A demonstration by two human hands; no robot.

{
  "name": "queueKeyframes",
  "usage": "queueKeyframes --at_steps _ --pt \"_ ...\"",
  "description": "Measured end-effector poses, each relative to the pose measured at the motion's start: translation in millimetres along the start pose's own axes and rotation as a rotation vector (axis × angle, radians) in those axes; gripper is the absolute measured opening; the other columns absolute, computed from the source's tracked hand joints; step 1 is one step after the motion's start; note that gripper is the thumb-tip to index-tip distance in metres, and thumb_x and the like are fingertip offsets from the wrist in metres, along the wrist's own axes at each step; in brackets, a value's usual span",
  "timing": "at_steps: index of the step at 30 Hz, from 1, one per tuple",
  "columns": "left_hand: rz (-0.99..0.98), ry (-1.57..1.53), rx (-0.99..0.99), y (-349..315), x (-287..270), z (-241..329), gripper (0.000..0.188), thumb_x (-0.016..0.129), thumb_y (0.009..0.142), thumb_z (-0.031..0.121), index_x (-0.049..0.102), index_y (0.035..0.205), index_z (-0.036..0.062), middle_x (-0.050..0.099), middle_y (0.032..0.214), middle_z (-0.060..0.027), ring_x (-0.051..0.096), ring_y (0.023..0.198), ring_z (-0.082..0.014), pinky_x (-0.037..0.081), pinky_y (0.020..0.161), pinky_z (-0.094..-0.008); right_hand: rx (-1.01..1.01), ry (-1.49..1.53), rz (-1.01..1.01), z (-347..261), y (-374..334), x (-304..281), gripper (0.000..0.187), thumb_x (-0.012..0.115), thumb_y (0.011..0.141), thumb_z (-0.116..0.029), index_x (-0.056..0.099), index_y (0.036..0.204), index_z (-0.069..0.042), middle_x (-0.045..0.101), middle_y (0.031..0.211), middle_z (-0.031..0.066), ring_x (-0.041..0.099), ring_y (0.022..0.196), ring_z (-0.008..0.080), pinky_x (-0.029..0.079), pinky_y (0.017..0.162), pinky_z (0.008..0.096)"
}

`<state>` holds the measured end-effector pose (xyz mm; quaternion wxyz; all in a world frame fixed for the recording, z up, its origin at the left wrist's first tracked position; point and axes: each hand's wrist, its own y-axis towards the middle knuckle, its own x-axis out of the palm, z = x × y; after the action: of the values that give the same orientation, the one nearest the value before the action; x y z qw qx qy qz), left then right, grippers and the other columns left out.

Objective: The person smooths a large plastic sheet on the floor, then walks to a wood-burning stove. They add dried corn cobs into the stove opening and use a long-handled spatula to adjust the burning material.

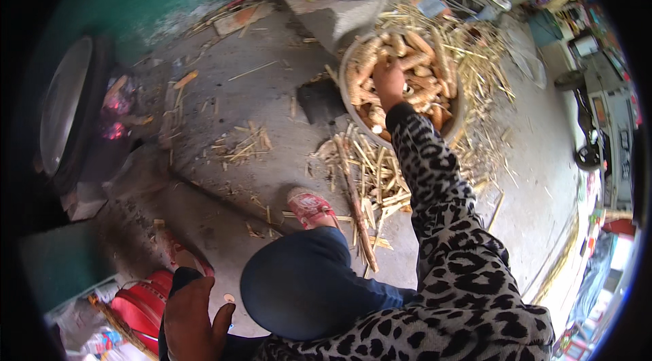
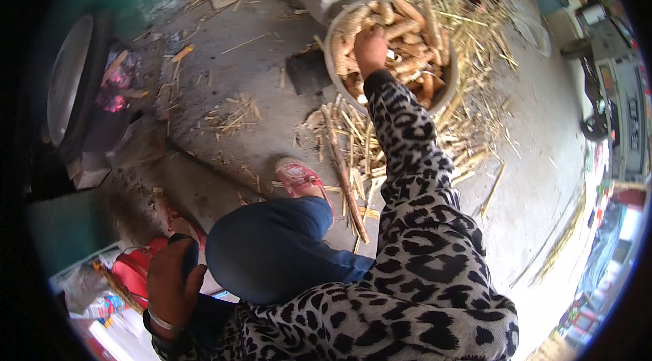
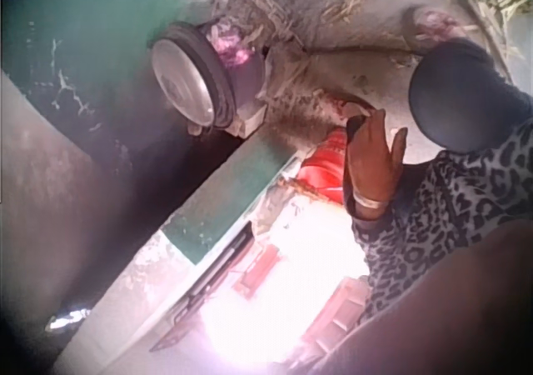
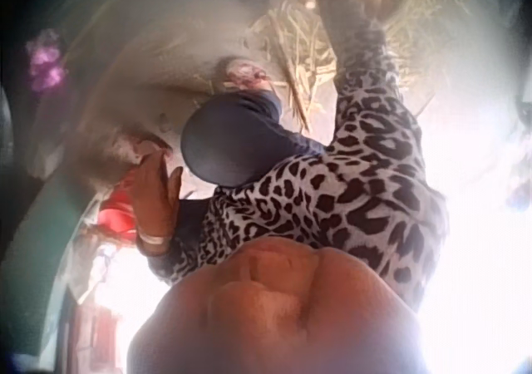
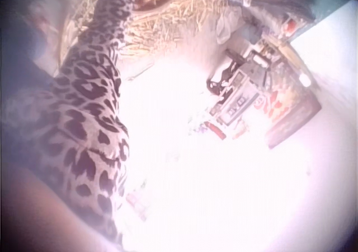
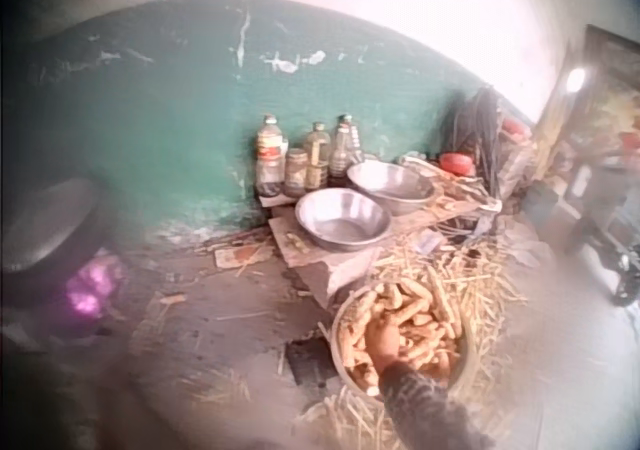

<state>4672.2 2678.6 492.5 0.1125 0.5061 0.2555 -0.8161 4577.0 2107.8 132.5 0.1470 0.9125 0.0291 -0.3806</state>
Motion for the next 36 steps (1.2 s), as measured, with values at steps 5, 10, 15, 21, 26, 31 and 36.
queueKeyframes --at_steps 5,10,15,21,26,31,36 --pt "0.006 0.033 -0.064 2 -1 -14 0.047 0.075 0.088 0.033 0.063 0.123 0.0045 0.068 0.111 -0.0137 0.065 0.103 -0.0332 0.049 0.090 -0.0441 0.105 -0.747 0.365 8 55 124 0.080 0.057 0.095 -0.060 0.047 0.134 0.010 0.066 0.101 0.0231 0.070 0.081 0.0358 0.058 0.063 0.0533" --pt "-0.030 0.025 -0.130 3 -6 -15 0.046 0.078 0.086 0.032 0.064 0.122 0.0066 0.068 0.110 -0.0109 0.066 0.100 -0.0309 0.050 0.088 -0.0416 0.314 -0.230 -0.071 -3 54 87 0.105 0.082 0.068 -0.060 0.040 0.140 0.003 0.046 0.147 0.0316 0.051 0.133 0.0457 0.044 0.111 0.0525" --pt "-0.070 0.013 -0.174 7 -10 -13 0.050 0.080 0.085 0.030 0.065 0.126 0.0064 0.069 0.117 -0.0125 0.066 0.103 -0.0327 0.050 0.093 -0.0434 0.350 -0.160 -0.186 -44 36 55 0.098 0.083 0.071 -0.045 0.039 0.142 0.006 0.042 0.148 0.0314 0.048 0.133 0.0441 0.043 0.111 0.0465" --pt "-0.086 0.001 -0.179 10 -16 -16 0.050 0.079 0.086 0.030 0.065 0.127 0.0064 0.069 0.117 -0.0130 0.066 0.103 -0.0328 0.050 0.093 -0.0432 0.232 -0.307 -0.255 -56 7 44 0.099 0.077 0.077 -0.043 0.032 0.153 0.000 0.041 0.151 0.0318 0.049 0.134 0.0467 0.044 0.110 0.0500" --pt "-0.065 0.019 -0.184 0 -8 -14 0.048 0.079 0.086 0.030 0.065 0.126 0.0065 0.069 0.117 -0.0136 0.066 0.104 -0.0337 0.050 0.093 -0.0434 0.111 -0.261 -0.259 -44 -1 40 0.090 0.074 0.082 -0.039 0.034 0.156 -0.006 0.047 0.148 0.0327 0.048 0.136 0.0458 0.043 0.111 0.0499" --pt "0.005 0.058 -0.126 -8 -6 -20 0.045 0.076 0.088 0.035 0.063 0.123 0.0079 0.067 0.108 -0.0095 0.066 0.099 -0.0288 0.050 0.088 -0.0407 0.242 -0.005 -0.217 -40 -2 33 0.100 0.078 0.080 -0.037 0.028 0.155 0.005 0.050 0.146 0.0346 0.052 0.135 0.0461 0.042 0.111 0.0479" --pt "0.017 0.071 -0.123 -19 -6 -24 0.045 0.074 0.089 0.037 0.063 0.122 0.0084 0.066 0.104 -0.0073 0.067 0.096 -0.0262 0.050 0.085 -0.0396 0.260 0.068 -0.163 -58 -16 13 0.104 0.079 0.084 -0.031 0.019 0.159 0.010 0.059 0.133 0.0257 0.058 0.122 0.0353 0.045 0.104 0.0423"
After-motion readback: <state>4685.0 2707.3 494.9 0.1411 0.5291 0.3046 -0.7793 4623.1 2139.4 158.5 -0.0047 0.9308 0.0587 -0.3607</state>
